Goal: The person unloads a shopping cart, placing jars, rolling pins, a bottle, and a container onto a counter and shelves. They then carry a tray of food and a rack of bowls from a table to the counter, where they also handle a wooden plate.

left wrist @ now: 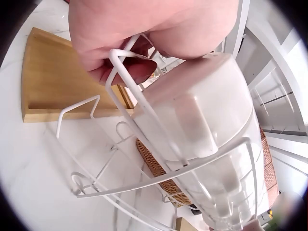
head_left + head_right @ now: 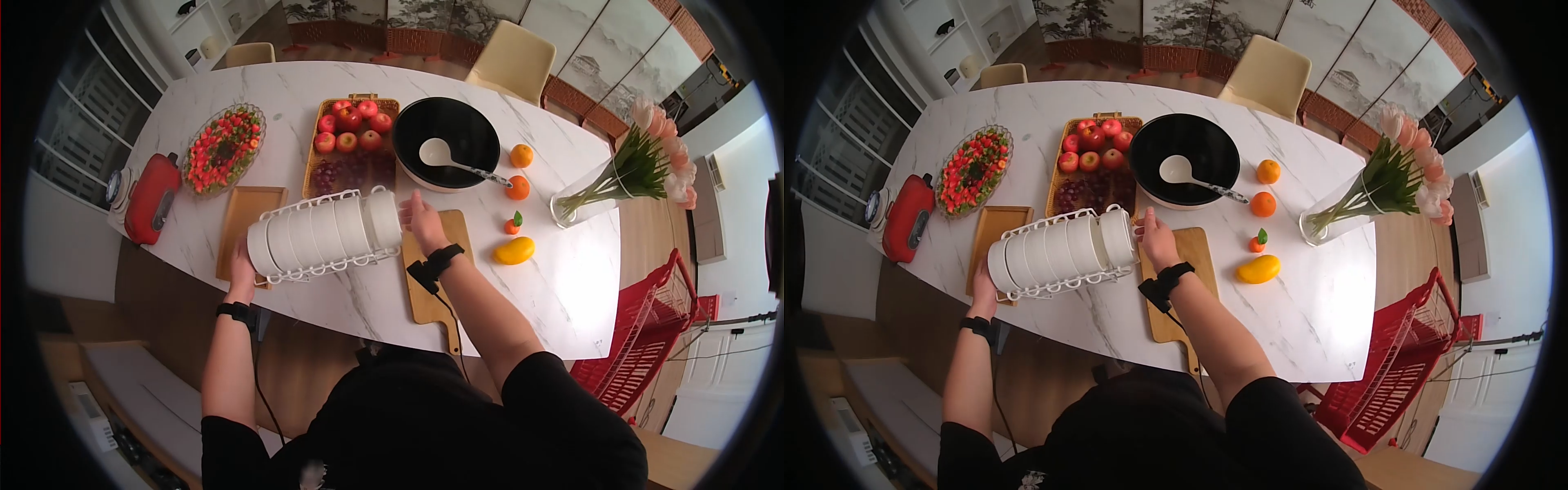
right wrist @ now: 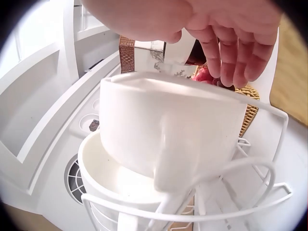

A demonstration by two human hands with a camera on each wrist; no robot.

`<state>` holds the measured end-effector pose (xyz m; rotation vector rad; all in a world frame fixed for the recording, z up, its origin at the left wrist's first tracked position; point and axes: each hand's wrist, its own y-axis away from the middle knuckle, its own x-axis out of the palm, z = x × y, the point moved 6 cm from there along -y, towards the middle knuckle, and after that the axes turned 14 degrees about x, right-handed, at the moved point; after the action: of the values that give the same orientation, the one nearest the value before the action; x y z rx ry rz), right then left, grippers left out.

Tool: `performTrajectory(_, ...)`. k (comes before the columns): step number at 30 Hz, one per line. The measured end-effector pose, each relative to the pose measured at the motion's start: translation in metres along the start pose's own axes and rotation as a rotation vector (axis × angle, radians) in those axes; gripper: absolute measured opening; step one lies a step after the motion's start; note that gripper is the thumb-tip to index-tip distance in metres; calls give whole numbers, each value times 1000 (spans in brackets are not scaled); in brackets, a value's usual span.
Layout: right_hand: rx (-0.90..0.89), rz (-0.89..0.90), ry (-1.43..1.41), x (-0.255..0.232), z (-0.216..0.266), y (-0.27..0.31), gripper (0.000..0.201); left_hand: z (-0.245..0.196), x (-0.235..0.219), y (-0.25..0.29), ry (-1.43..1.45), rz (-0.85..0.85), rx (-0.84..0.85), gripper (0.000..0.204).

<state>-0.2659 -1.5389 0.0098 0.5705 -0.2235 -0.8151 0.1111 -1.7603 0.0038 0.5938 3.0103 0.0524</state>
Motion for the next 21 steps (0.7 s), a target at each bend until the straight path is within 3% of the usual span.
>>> performTrajectory(7,44,197,62,-5,4,16,37,8,-3,-1,-13,-50,7,47)
performTrajectory(10,-11,207,203,-3,11,26,37,10,-4,0,-7,-57,-7,47)
performTrajectory(18,-50,306,75,9,24,42,39,8,-5,1,-27,-52,27,49)
performTrajectory(21,-78,337,84,17,35,50,42,6,-4,2,20,-100,-30,51)
